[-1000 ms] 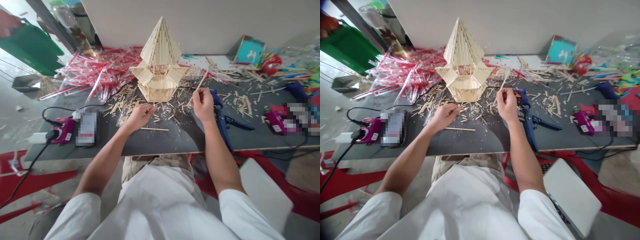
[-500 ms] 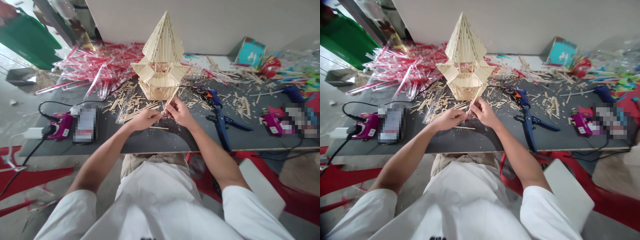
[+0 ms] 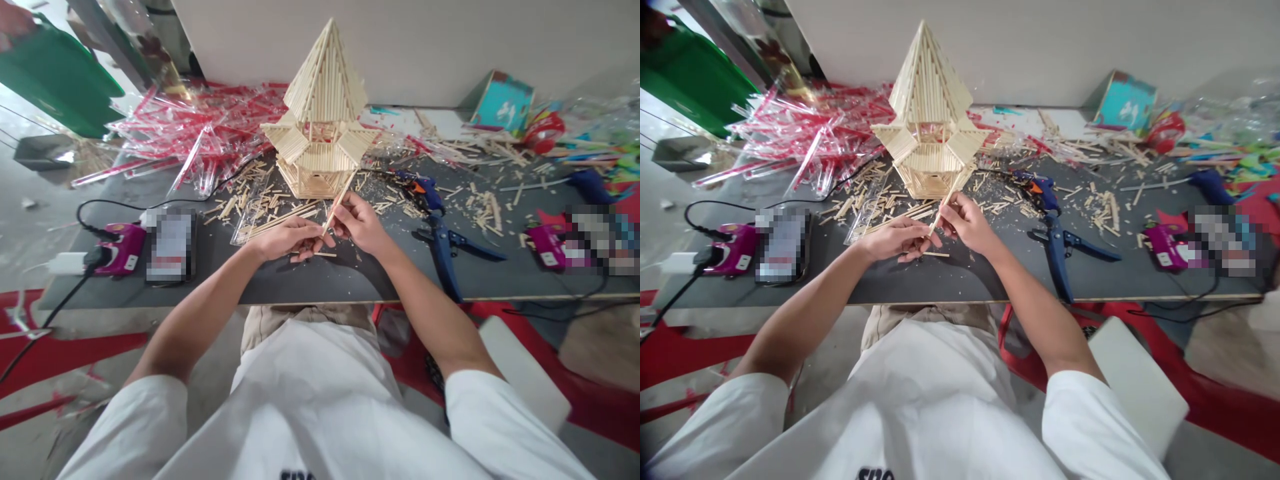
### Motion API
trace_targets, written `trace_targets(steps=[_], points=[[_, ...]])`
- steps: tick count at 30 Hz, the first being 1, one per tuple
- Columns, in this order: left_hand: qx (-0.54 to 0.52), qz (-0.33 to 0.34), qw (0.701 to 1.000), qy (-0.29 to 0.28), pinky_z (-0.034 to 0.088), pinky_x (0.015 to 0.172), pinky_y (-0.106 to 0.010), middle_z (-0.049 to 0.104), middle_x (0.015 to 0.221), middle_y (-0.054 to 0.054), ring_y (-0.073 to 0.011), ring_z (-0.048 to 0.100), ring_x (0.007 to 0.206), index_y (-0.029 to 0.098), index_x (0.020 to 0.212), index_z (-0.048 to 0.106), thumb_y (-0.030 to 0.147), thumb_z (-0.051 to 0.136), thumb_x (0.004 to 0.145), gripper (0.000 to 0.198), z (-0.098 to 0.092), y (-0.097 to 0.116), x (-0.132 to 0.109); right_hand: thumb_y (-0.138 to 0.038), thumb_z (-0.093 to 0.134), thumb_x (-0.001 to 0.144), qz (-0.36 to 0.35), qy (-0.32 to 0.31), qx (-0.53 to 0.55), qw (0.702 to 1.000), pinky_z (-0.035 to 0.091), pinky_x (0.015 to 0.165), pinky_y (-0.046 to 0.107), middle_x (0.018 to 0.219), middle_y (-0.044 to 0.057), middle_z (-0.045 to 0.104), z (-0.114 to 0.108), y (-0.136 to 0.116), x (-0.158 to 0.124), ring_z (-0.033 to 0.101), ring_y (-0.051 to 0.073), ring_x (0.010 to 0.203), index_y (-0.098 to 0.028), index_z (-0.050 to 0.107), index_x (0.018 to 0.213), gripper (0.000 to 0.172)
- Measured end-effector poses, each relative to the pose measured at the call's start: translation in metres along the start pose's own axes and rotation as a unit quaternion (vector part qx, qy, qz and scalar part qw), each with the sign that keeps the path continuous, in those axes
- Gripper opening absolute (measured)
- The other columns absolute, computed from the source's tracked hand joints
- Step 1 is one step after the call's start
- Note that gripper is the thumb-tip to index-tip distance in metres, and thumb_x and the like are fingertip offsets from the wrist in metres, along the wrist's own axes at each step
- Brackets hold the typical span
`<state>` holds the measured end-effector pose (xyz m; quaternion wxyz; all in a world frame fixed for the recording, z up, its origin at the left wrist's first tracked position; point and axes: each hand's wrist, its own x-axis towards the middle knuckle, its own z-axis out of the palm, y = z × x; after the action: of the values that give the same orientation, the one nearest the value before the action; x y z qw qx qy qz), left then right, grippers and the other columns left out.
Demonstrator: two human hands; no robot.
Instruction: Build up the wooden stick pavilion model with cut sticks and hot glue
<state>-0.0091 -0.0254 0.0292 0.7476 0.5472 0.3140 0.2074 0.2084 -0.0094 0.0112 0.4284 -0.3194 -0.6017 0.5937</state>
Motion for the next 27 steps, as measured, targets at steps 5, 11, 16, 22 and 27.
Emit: trace_targets(steps=[5, 11, 16, 22, 27], points=[[0.008, 0.012, 1.000, -0.005, 0.043, 0.040, -0.019, 0.059, 0.074, -0.003, -0.0077, 0.052, 0.051, 0.011, 0.102, 0.078, 0.043, 0.062, 0.098, 0.036, 0.000, -0.002, 0.000, -0.061, 0.070, 0.090, 0.006, -0.001, 0.008, 1.000, 0.040, 0.044, 0.026, 0.074, -0.004, 0.064, 0.001, -0.001, -0.001, 0.049, 0.011, 0.051, -0.027, 0.052, 0.093, 0.039], [0.045, 0.019, 0.999, -0.001, 0.042, 0.042, -0.017, 0.057, 0.069, -0.001, -0.0059, 0.050, 0.048, 0.012, 0.098, 0.076, 0.046, 0.062, 0.099, 0.037, -0.002, -0.005, 0.000, -0.061, 0.069, 0.091, 0.006, -0.005, 0.010, 1.000, 0.039, 0.045, 0.025, 0.074, -0.004, 0.065, 0.002, 0.004, -0.001, 0.050, 0.011, 0.051, -0.027, 0.053, 0.095, 0.038], [0.086, 0.024, 0.996, 0.020, 0.039, 0.041, -0.017, 0.057, 0.063, 0.001, -0.0048, 0.048, 0.044, 0.013, 0.090, 0.073, 0.049, 0.061, 0.099, 0.039, -0.004, -0.005, 0.000, -0.065, 0.062, 0.094, 0.020, -0.006, -0.047, 0.999, 0.045, 0.050, 0.027, 0.082, 0.000, 0.066, -0.008, -0.007, -0.005, 0.055, 0.013, 0.058, -0.026, 0.057, 0.101, 0.040], [0.105, 0.023, 0.992, 0.060, 0.043, 0.041, -0.017, 0.056, 0.067, 0.000, -0.0051, 0.051, 0.048, 0.013, 0.088, 0.072, 0.046, 0.061, 0.100, 0.037, -0.011, -0.006, 0.001, -0.055, 0.057, 0.097, -0.008, 0.160, -0.471, 0.867, 0.055, 0.094, 0.043, 0.118, 0.012, 0.070, -0.073, -0.047, -0.063, 0.070, 0.025, 0.096, -0.021, 0.068, 0.119, 0.042], [0.118, 0.019, 0.991, 0.064, 0.044, 0.042, -0.017, 0.057, 0.068, 0.000, -0.0048, 0.051, 0.048, 0.013, 0.088, 0.072, 0.042, 0.058, 0.102, 0.035, -0.011, -0.004, 0.000, -0.077, 0.056, 0.087, 0.224, 0.175, -0.658, 0.697, 0.039, 0.113, 0.065, 0.156, 0.037, 0.039, -0.150, -0.039, -0.146, 0.038, 0.054, 0.146, -0.002, 0.017, 0.165, 0.114]])
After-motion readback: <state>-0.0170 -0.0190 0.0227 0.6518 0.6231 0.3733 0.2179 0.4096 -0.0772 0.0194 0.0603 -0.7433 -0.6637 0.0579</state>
